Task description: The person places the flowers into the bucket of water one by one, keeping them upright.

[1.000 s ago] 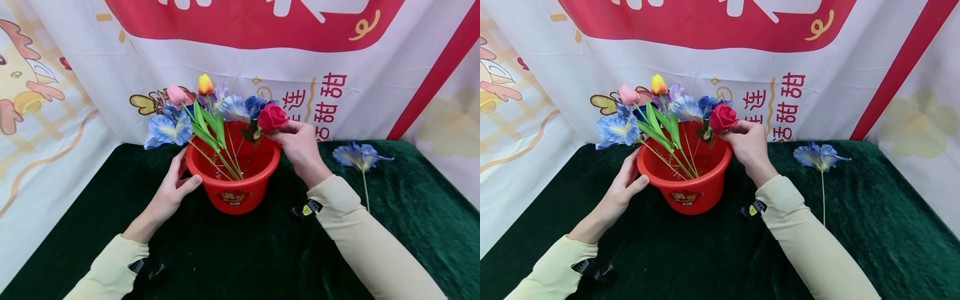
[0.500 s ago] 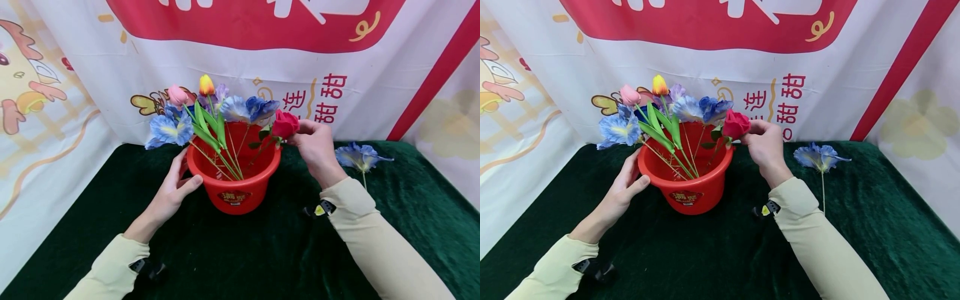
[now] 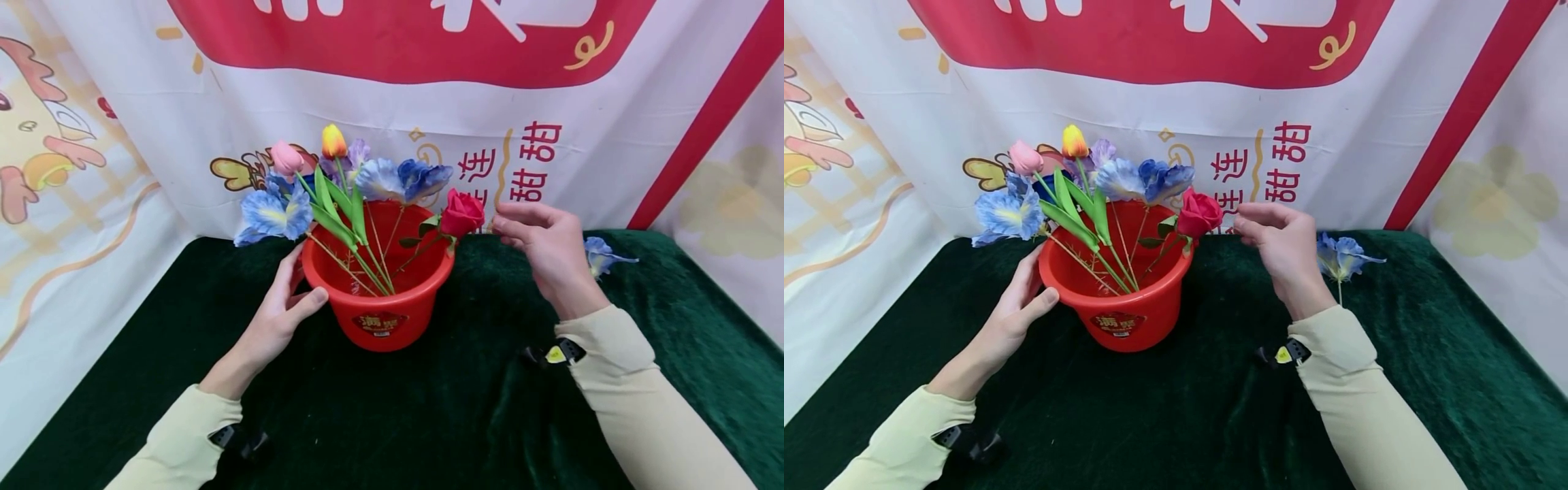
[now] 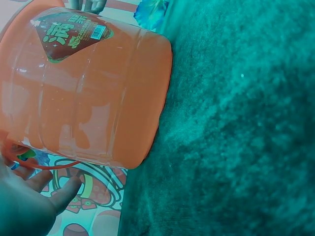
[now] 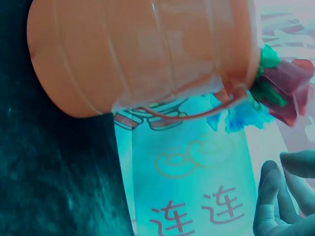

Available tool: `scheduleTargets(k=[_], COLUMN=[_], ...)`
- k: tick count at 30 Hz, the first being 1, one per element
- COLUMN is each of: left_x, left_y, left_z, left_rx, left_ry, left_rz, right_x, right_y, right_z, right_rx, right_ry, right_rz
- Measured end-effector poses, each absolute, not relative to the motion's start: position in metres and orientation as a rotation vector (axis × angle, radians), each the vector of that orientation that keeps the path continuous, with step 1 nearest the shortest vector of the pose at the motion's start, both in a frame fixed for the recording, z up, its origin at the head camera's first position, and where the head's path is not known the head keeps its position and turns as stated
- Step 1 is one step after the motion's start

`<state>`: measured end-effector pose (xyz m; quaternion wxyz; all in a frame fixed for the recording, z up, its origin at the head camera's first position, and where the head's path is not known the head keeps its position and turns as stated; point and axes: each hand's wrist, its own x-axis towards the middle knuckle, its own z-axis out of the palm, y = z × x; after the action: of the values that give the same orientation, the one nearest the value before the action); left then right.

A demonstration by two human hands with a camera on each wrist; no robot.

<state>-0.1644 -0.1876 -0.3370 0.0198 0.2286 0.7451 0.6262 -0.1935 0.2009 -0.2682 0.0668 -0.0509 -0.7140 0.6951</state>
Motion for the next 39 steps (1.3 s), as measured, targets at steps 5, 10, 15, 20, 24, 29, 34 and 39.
scheduleTargets(k=[5,10,15,20,24,29,34,39], left_x=[-0.164,-0.164,-0.164,-0.164,-0.164,-0.165,-0.165,-0.166], left_y=[-0.188,-0.188,-0.189,-0.188,-0.188,-0.188,-0.188,-0.187], left_z=[-0.337,-0.336,-0.337,-0.337,-0.337,-0.337,-0.337,-0.338], left_rx=[0.704,0.699,0.695,0.701,0.707,0.697,0.706,0.715], left_ry=[2.315,2.314,2.312,2.313,2.308,2.303,2.303,2.305], left_rz=[1.937,1.939,1.939,1.939,1.946,1.953,1.951,1.949], right_x=[-0.183,-0.174,-0.167,-0.163,-0.164,-0.166,-0.167,-0.17], right_y=[0.22,0.238,0.255,0.274,0.288,0.303,0.324,0.346], right_z=[-0.273,-0.278,-0.282,-0.285,-0.286,-0.286,-0.291,-0.299], right_rx=[-0.131,-0.132,-0.16,-0.188,-0.211,-0.252,-0.282,-0.325], right_ry=[-2.177,-2.216,-2.324,-2.279,-2.223,-2.195,-2.183,-2.217], right_rz=[2.121,2.153,2.072,2.165,2.247,2.285,2.302,2.311])
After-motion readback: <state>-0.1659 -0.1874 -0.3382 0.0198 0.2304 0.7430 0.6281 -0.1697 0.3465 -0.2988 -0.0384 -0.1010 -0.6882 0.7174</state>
